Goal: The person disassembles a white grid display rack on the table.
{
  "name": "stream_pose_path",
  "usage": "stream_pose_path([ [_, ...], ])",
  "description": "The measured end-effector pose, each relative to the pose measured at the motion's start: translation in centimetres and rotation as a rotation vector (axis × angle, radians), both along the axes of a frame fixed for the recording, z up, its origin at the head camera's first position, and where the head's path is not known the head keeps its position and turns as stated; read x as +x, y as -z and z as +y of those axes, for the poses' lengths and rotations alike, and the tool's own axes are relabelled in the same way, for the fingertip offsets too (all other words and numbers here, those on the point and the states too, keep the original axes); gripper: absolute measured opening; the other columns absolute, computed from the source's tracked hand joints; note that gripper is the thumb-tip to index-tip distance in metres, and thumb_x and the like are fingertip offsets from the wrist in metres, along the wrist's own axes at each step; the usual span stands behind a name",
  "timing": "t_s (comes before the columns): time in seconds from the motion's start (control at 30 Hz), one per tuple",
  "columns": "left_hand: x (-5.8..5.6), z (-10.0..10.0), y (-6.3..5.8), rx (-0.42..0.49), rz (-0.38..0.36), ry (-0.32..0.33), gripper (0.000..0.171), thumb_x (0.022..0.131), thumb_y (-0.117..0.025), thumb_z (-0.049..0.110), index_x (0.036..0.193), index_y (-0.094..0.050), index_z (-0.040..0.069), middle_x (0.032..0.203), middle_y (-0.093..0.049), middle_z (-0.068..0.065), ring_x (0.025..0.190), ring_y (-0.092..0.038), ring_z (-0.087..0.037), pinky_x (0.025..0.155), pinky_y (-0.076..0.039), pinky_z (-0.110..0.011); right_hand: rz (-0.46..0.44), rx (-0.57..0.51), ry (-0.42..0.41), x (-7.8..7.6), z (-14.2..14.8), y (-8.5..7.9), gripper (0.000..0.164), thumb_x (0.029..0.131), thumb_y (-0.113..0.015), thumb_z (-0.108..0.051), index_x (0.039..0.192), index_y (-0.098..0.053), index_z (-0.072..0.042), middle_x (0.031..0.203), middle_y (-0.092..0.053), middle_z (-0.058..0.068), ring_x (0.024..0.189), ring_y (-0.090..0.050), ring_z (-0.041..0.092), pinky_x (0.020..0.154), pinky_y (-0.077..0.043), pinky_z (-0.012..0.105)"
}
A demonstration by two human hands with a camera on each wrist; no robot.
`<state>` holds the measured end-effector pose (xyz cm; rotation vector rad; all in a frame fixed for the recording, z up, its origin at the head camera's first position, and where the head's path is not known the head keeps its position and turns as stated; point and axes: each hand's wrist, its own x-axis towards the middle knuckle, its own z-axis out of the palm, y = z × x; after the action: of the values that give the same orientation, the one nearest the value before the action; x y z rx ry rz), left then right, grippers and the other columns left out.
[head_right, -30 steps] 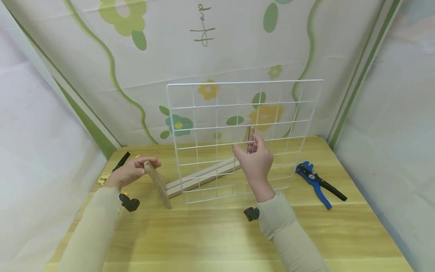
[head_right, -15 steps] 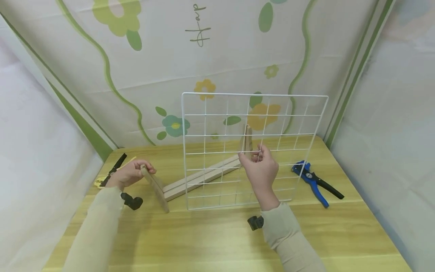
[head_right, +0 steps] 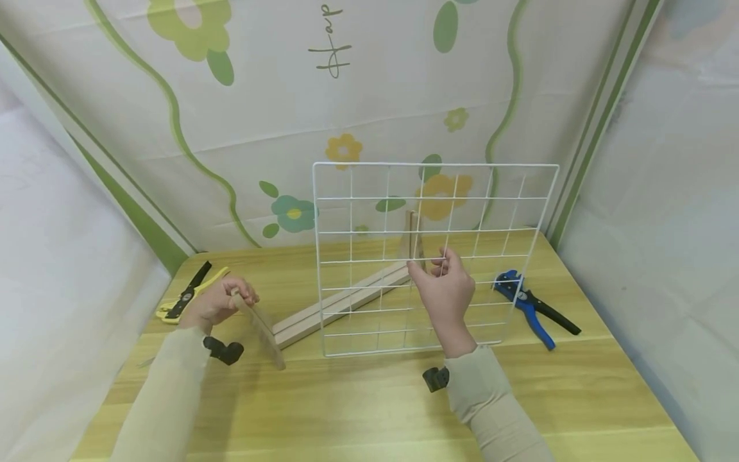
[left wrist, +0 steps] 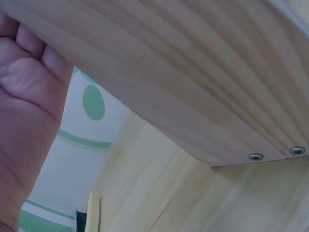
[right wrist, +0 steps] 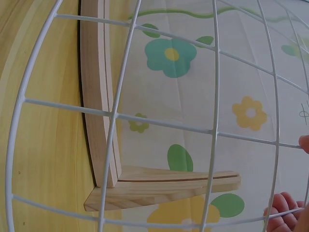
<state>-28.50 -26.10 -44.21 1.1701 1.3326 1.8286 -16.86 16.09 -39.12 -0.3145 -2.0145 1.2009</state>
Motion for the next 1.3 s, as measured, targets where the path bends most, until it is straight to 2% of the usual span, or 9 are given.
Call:
stream_pose_path([
  [0.17, 0.4, -0.1, 0.3, 0.083, 0.024, 0.066, 0.018, 0.088, -0.062, 0.012, 0.105, -0.067, 0.012, 0.104, -0.066, 0.001, 0.098, -0.059, -0.012, 0.090, -0.044, -0.028, -0.031, -0.002, 0.003, 0.0, 0.1, 0.2, 0.052, 0.069, -0.081, -0.024, 0.112, -0.063, -0.002, 0.086, -0.069, 0.009, 0.066, -0.060, 0.009, 0.052, -0.040, 0.007],
  [0.27, 0.8, -0.1, 0.3, 0.122, 0.027, 0.095, 0.019, 0.087, -0.062, 0.011, 0.106, -0.067, 0.011, 0.105, -0.066, -0.001, 0.096, -0.059, -0.012, 0.093, -0.041, -0.031, -0.035, 0.005, 0.005, 0.0, 0.1, 0.3, 0.053, 0.068, -0.081, -0.024, 0.113, -0.063, -0.001, 0.085, -0.069, 0.009, 0.066, -0.060, 0.009, 0.052, -0.040, 0.007],
  [0.4, 1.3, -0.4, 0.4, 0.147, 0.029, 0.094, 0.019, 0.087, -0.062, 0.010, 0.106, -0.066, 0.009, 0.104, -0.066, -0.001, 0.095, -0.058, -0.013, 0.093, -0.040, -0.032, -0.030, 0.001, 0.009, -0.1, 0.1, 0.4, 0.052, 0.068, -0.082, -0.022, 0.111, -0.063, 0.000, 0.085, -0.068, 0.010, 0.068, -0.063, 0.021, 0.052, -0.039, 0.007],
  [0.73, 2.1, -1.9, 0.8, 0.163, 0.010, 0.086, 0.019, 0.088, -0.060, 0.007, 0.106, -0.066, 0.008, 0.105, -0.065, -0.004, 0.096, -0.059, -0.014, 0.094, -0.043, -0.033, -0.038, 0.004, 0.005, 0.1, 0.2, 0.6, 0.056, 0.069, -0.081, -0.027, 0.114, -0.062, -0.001, 0.086, -0.068, 0.009, 0.070, -0.062, 0.017, 0.053, -0.040, 0.008],
  [0.97, 2.8, -3.0, 0.8, 0.158, -0.006, 0.096, 0.020, 0.088, -0.059, 0.004, 0.107, -0.065, 0.008, 0.107, -0.064, -0.004, 0.098, -0.058, -0.014, 0.095, -0.042, -0.033, -0.048, -0.003, -0.008, 0.1, 0.3, 0.7, 0.057, 0.069, -0.080, -0.030, 0.116, -0.061, -0.002, 0.087, -0.068, 0.009, 0.071, -0.062, 0.019, 0.053, -0.040, 0.008],
  [1.3, 3.6, -3.9, 0.4, 0.173, 0.011, 0.095, 0.021, 0.089, -0.058, 0.005, 0.109, -0.064, 0.004, 0.108, -0.064, -0.005, 0.099, -0.058, -0.015, 0.092, -0.042, -0.032, -0.062, -0.014, -0.001, 0.2, 0.1, 0.8, 0.057, 0.069, -0.081, -0.029, 0.116, -0.062, -0.003, 0.089, -0.069, 0.010, 0.072, -0.061, 0.018, 0.055, -0.040, 0.009],
])
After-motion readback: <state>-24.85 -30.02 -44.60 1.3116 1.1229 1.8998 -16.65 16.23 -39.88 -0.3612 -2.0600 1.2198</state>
